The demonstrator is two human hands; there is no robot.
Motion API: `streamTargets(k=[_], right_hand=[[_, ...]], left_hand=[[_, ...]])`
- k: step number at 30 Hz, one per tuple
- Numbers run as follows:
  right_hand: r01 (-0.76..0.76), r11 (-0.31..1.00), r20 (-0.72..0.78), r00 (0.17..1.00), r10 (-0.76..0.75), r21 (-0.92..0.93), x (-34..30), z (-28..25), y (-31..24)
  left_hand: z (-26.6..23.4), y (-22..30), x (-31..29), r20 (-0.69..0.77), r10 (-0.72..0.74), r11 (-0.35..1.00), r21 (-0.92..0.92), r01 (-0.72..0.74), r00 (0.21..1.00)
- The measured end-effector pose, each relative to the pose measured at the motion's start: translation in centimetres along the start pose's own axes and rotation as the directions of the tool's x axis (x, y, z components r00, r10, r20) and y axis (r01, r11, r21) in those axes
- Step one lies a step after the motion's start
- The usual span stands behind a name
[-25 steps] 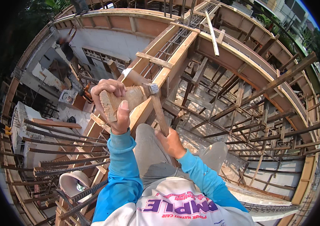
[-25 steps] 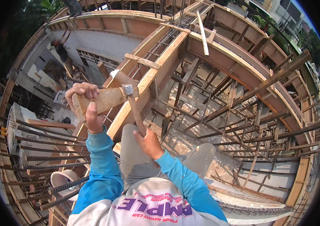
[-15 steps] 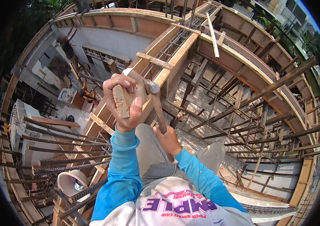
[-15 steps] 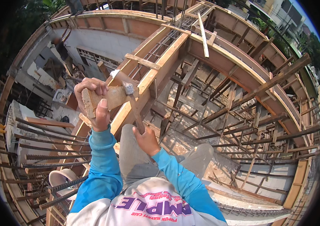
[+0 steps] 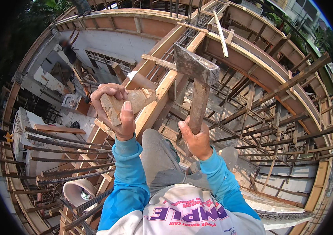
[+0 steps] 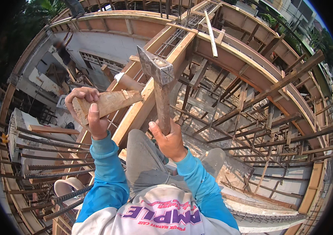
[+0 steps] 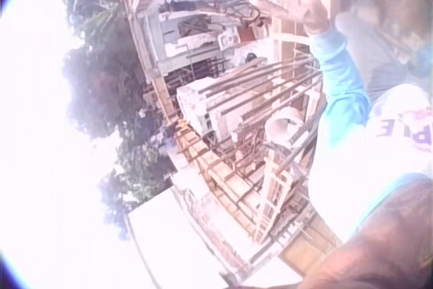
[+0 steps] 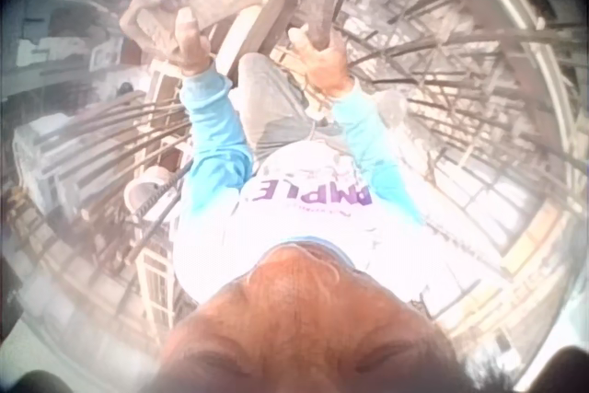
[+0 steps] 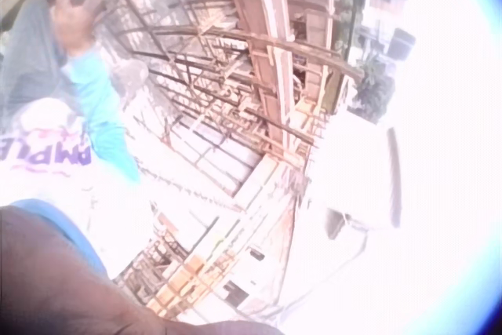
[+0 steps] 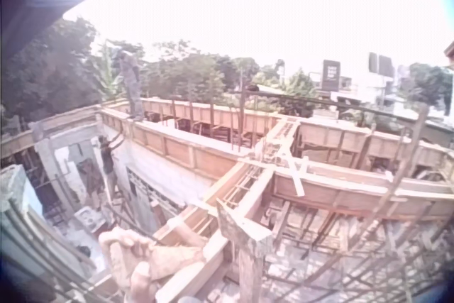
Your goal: The person secures wooden blocks into a wooden frame at a height using an axe as a hammer.
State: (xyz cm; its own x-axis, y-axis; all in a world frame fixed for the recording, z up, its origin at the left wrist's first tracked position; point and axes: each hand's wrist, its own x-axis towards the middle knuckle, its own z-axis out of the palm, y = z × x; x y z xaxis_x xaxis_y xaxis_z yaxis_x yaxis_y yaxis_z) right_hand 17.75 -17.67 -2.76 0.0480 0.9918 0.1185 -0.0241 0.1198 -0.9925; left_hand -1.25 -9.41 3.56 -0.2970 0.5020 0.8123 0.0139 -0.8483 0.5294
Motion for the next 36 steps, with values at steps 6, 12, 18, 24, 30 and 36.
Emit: streamTargets(k=[6, 12, 18, 24, 30, 36], right_hand=[[0.361, 0.932, -0.048, 0.931, -0.362, -0.021, 0.1, 1.7, -3.5], [-0.057, 0.938, 0.127, 0.986, 0.106, -0.341, 0.6, 3.9, 8.7], [-0.038, 0.971, 0.116, 0.991, 0.067, -0.237, 0.3, 3.9, 2.7], [0.340, 0.938, -0.099, 0.933, -0.345, -0.071, -0.2, 5.7, -0.3], [-0.571, 0.814, 0.099, 0.808, 0.580, -0.110, -4.2, 3.0, 12.8], [-0.208, 0.977, 0.124, 0.972, 0.201, 0.043, -3.2, 1.4, 4.1]], left_hand=[[0.5, -0.5, 1.7, -0.011, -0.055, 0.998, -0.019, 0.054, 0.998], [0.5, -0.8, 2.2, -0.029, -0.080, 0.996, -0.052, 0.078, 0.996], [-0.5, -0.7, 1.4, -0.016, -0.045, 0.998, -0.051, 0.044, 0.999], [-0.2, -0.2, 0.8, 0.053, -0.057, 0.997, -0.039, 0.059, 0.997], [-0.4, 0.2, 0.2, 0.062, -0.030, 0.996, -0.083, 0.035, 0.998], [0.4, 0.2, 0.5, 0.068, -0.054, 0.995, -0.084, 0.060, 0.996]])
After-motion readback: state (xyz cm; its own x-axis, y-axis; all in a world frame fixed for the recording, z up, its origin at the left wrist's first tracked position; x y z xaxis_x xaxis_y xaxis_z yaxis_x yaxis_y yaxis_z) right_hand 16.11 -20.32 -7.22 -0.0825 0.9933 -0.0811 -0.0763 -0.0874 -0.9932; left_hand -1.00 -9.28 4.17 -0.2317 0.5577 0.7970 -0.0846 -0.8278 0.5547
